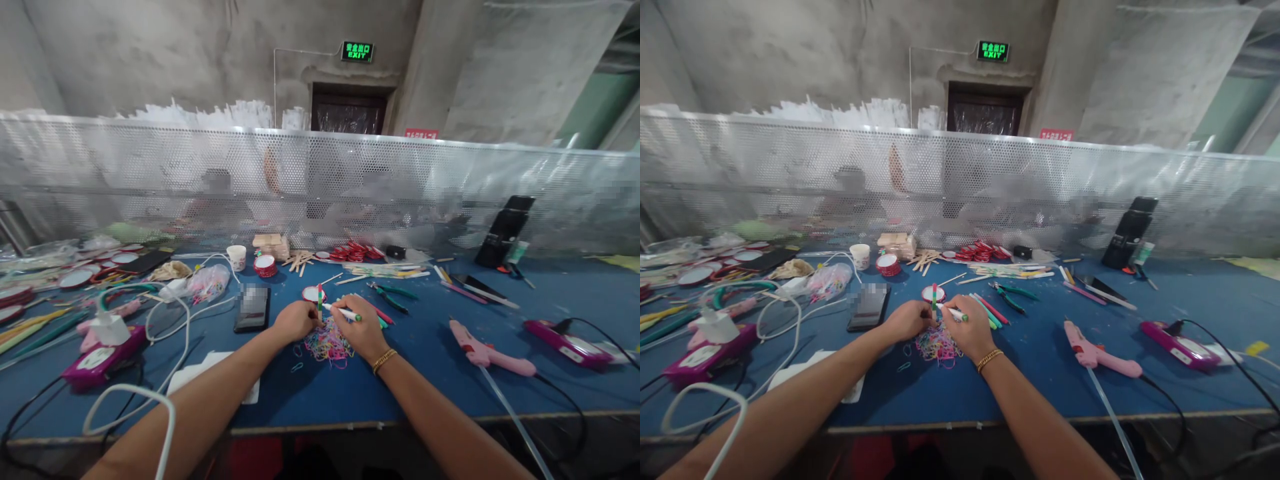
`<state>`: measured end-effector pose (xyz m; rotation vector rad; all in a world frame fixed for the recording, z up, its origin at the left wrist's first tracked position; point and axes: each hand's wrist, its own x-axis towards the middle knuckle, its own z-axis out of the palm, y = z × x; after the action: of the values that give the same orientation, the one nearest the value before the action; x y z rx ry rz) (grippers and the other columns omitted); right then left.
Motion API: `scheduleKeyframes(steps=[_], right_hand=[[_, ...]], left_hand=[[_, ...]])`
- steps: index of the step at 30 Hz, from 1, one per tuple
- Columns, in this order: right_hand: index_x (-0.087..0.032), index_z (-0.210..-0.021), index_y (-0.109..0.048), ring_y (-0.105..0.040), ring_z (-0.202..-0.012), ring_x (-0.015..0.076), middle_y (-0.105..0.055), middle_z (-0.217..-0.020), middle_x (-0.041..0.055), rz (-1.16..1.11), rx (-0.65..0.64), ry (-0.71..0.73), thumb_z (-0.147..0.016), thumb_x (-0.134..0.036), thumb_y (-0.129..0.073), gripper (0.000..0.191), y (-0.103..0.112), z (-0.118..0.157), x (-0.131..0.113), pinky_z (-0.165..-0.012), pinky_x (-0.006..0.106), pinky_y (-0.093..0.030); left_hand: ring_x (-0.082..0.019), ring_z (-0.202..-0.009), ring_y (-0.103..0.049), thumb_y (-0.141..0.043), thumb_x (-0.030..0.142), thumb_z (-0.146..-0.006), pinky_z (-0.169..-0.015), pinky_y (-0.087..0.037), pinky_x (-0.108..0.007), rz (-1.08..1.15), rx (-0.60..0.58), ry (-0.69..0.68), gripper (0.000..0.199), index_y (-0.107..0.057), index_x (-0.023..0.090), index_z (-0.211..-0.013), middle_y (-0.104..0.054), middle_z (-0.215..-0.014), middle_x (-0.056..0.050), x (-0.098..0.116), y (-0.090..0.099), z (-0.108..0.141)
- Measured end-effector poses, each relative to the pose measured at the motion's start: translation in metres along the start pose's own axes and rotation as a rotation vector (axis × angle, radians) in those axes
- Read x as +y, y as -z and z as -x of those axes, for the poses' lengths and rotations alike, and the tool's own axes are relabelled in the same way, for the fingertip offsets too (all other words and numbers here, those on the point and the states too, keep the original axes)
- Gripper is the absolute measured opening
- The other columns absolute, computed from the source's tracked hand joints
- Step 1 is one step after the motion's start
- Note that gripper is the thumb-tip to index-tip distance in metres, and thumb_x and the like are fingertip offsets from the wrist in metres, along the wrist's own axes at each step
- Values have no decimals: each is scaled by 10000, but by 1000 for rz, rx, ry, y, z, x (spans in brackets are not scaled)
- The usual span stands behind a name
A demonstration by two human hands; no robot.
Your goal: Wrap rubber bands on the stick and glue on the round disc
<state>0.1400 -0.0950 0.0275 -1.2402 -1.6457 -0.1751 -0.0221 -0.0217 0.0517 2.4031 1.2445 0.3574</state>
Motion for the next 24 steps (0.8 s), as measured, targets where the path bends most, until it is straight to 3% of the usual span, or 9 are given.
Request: scheduleKeyframes(steps=[24], right_hand=[[-211, -747, -604, -548, -712, 164, -616, -709, 16, 20, -29, 27, -878, -264, -530, 160, 0, -1, -1, -676, 278, -389]], left_hand=[[-147, -715, -606, -650, 297, -722, -587, -359, -219, -2, -6, -2, 143, -715, 187, -787, -703, -764, -28, -1, 0, -3]])
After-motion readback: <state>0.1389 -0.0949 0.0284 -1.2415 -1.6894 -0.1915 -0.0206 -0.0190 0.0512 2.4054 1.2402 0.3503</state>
